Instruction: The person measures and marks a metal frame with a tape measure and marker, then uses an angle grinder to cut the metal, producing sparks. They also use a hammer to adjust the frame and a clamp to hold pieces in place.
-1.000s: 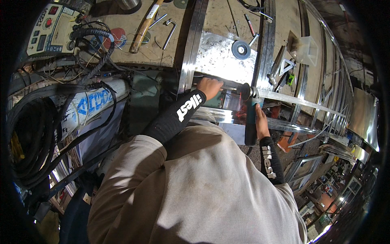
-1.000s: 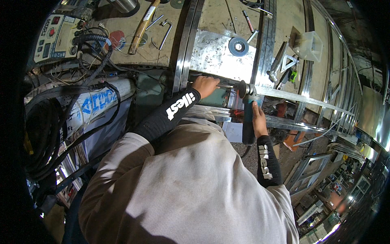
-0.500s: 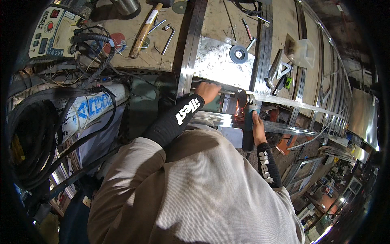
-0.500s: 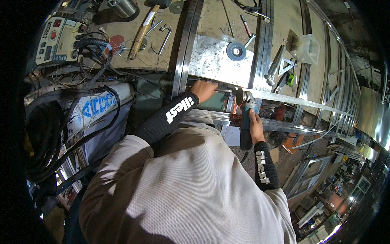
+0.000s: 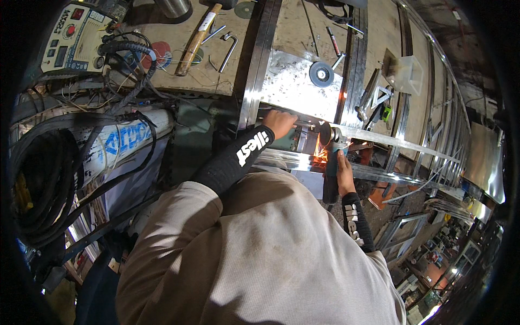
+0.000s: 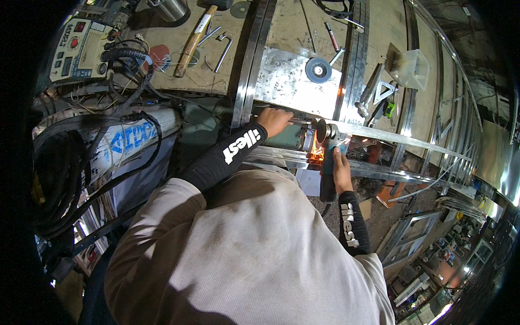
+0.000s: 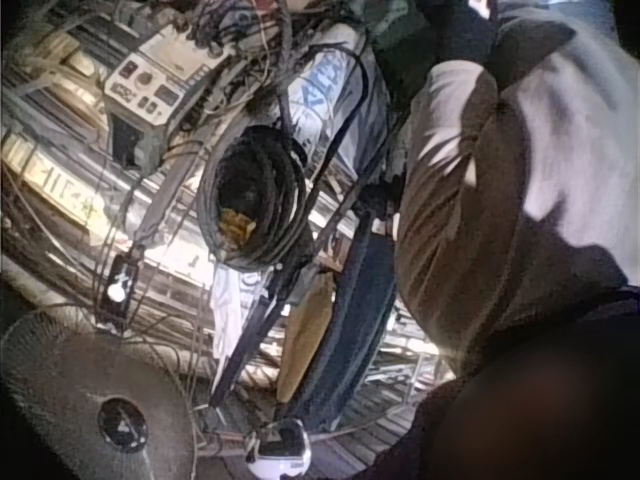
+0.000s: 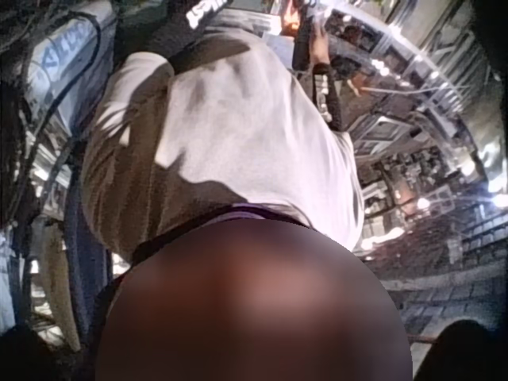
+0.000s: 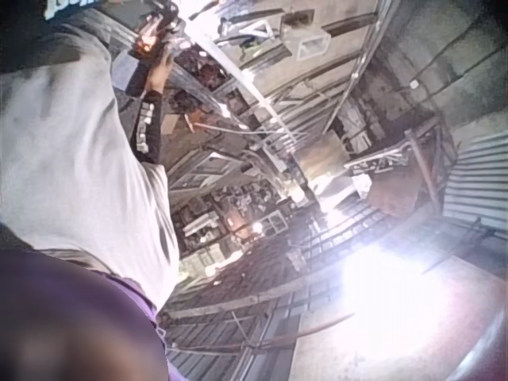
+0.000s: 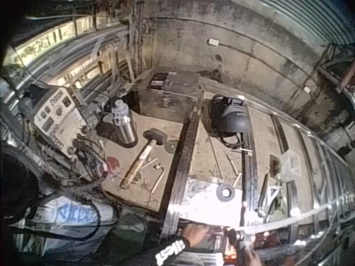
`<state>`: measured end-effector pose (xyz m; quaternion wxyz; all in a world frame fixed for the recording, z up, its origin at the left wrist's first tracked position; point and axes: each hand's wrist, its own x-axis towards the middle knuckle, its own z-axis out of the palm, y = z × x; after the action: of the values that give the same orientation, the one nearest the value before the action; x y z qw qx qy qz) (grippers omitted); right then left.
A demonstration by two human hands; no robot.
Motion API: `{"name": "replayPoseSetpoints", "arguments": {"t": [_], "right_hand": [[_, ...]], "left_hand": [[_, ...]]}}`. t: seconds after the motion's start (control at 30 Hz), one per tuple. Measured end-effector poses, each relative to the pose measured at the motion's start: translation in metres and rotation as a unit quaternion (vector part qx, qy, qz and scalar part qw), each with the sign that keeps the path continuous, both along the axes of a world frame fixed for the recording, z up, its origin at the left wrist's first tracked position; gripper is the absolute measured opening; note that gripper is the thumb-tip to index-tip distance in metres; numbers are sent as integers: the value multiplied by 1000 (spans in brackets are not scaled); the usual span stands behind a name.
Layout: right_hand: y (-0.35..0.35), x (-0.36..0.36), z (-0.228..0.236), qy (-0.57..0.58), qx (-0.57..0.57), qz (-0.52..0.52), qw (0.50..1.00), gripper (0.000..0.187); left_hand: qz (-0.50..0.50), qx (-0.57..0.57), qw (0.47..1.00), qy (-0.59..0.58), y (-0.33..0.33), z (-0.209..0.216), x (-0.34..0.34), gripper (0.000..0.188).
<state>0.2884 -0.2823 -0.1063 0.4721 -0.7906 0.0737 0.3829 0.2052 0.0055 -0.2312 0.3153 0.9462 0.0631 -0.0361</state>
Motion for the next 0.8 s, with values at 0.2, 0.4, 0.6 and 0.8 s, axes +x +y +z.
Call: {"name": "replayPoseSetpoints", "arguments": {"t": [0.2, 0.4, 0.6, 0.8], "right_hand": [[-2, 3, -3, -6, -42, 25, 999, 81], [-7, 4, -6, 1, -27, 31, 999, 93], [-15, 4, -23, 31, 41, -22, 998, 88], [-12, 5, -22, -25, -18, 25, 999, 83]], "left_hand": [[-3, 11, 1000, -6, 1, 0, 0, 29], [3, -4, 1000, -3, 0, -2, 0, 28], [-1, -11, 1000, 0, 1, 1, 0, 28], [-5, -12, 1000, -3, 3, 4, -1, 29]]}}
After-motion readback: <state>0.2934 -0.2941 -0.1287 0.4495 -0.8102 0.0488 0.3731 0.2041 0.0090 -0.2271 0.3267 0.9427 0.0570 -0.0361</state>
